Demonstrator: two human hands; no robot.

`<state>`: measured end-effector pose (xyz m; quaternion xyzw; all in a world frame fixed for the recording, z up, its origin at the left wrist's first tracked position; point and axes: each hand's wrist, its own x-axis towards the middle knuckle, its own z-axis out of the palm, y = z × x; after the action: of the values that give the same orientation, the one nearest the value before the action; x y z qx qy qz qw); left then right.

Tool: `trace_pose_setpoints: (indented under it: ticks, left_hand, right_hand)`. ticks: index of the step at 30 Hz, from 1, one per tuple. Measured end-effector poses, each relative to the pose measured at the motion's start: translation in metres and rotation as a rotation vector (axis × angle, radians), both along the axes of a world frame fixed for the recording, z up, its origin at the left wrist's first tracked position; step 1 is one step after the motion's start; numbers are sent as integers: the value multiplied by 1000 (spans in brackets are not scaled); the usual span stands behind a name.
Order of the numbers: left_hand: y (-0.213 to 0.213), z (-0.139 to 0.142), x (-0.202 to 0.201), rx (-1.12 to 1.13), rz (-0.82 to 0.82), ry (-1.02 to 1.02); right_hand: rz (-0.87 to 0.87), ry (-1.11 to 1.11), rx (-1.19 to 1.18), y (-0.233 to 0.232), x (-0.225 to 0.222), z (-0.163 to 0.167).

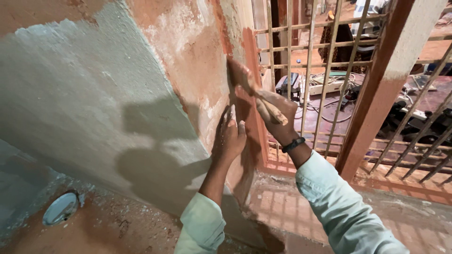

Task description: The person uses a paintbrush to apply reddish-brown paint to a wall corner and adjacent vertical surface. The person repeatedly dips the brush and paints the same narrow section near a metal grate, working from the upper corner down to the lower edge.

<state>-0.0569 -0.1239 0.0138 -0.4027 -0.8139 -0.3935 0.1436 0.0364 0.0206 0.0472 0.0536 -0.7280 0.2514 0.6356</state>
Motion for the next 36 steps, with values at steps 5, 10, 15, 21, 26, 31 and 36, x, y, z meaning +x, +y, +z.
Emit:
trace_pose_setpoints:
  ticks: [5, 10, 15, 21, 26, 31, 36]
  left_hand:
    - [4, -7, -6, 17, -14, 43]
    - [8, -7, -7, -12, 9, 17]
    - [9, -12, -9, -35, 28, 2]
    - [23, -36, -21, 65, -21, 158]
    - [26, -47, -30, 98, -115, 99]
    - [17, -47, -31, 56, -83, 93]
    - [14, -39, -20, 92, -85, 115]
  right_hand:
    - [56, 21, -82, 0, 3, -10]
    - [-20, -378, -109, 2, 9, -32]
    - [88, -379, -73, 12, 16, -32]
    - [16, -241, -49, 15, 9, -3]
    - [19, -6, 46, 2, 9, -4]
    - [-13, 73, 168, 2, 11, -28]
    - [-29, -27, 210, 6, 7, -42]
